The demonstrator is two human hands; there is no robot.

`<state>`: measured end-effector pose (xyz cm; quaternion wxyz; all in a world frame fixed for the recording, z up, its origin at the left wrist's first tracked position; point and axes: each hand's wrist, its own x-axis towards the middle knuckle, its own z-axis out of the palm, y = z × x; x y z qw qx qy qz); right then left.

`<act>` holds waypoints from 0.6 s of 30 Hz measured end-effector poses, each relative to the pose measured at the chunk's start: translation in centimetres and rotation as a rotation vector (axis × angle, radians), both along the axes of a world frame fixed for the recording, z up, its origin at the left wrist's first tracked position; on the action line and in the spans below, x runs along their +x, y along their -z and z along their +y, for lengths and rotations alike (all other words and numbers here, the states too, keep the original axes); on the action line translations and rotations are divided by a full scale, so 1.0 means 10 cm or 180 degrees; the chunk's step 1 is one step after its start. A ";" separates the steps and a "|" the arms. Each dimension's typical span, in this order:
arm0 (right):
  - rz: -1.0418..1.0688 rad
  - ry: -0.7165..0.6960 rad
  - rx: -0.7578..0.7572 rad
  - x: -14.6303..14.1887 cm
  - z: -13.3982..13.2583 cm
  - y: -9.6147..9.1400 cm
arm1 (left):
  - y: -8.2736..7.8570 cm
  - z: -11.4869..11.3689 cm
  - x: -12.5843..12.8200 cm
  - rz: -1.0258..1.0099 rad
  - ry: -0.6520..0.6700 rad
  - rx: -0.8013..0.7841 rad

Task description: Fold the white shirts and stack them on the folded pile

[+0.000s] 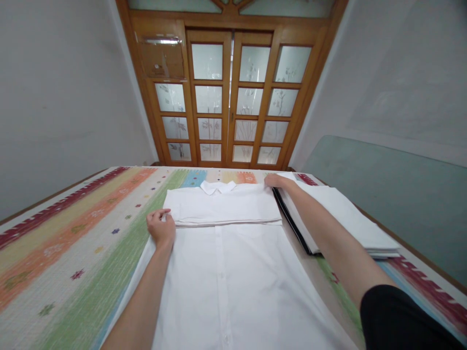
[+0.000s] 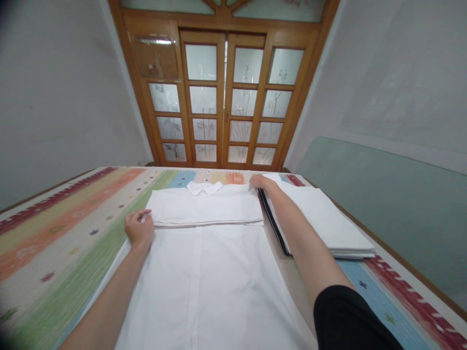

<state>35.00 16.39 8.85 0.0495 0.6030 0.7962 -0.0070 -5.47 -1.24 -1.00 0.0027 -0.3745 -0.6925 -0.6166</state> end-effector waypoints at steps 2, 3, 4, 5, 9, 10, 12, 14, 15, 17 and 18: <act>-0.0027 0.0222 -0.0216 -0.02 -0.02 -0.01 | -0.01 0.00 0.01 -0.0011 0.0011 -0.0010; 0.0030 0.0352 -0.0324 -0.03 -0.03 -0.02 | -0.01 -0.01 0.01 -0.0015 0.0012 -0.0012; 0.0075 0.0426 -0.0388 -0.03 -0.05 -0.03 | -0.01 -0.01 0.01 -0.0017 0.0012 -0.0011; 0.0126 0.0472 -0.0429 -0.03 -0.07 -0.03 | -0.01 -0.01 0.02 -0.0019 0.0009 -0.0011; 0.0374 0.0537 -0.0485 -0.02 -0.13 -0.04 | -0.01 -0.01 0.02 -0.0024 -0.0009 -0.0028; 0.0430 0.0541 -0.0483 -0.01 -0.14 -0.04 | -0.01 -0.01 0.02 -0.0016 -0.0007 -0.0030; 0.0518 0.0532 -0.0454 0.00 -0.14 -0.03 | 0.00 -0.01 0.01 -0.0003 -0.0002 -0.0026; 0.0582 0.0506 -0.0381 0.00 -0.13 -0.03 | 0.00 -0.01 0.01 -0.0005 0.0005 -0.0023; 0.0609 0.0490 -0.0331 0.00 -0.12 -0.03 | 0.00 -0.01 0.01 -0.0009 0.0007 -0.0022; 0.0656 0.0456 -0.0231 0.01 -0.11 -0.02 | 0.00 -0.01 0.01 -0.0012 0.0008 -0.0018; 0.0674 0.0435 -0.0192 0.01 -0.11 -0.01 | 0.00 -0.01 0.01 -0.0013 0.0008 -0.0019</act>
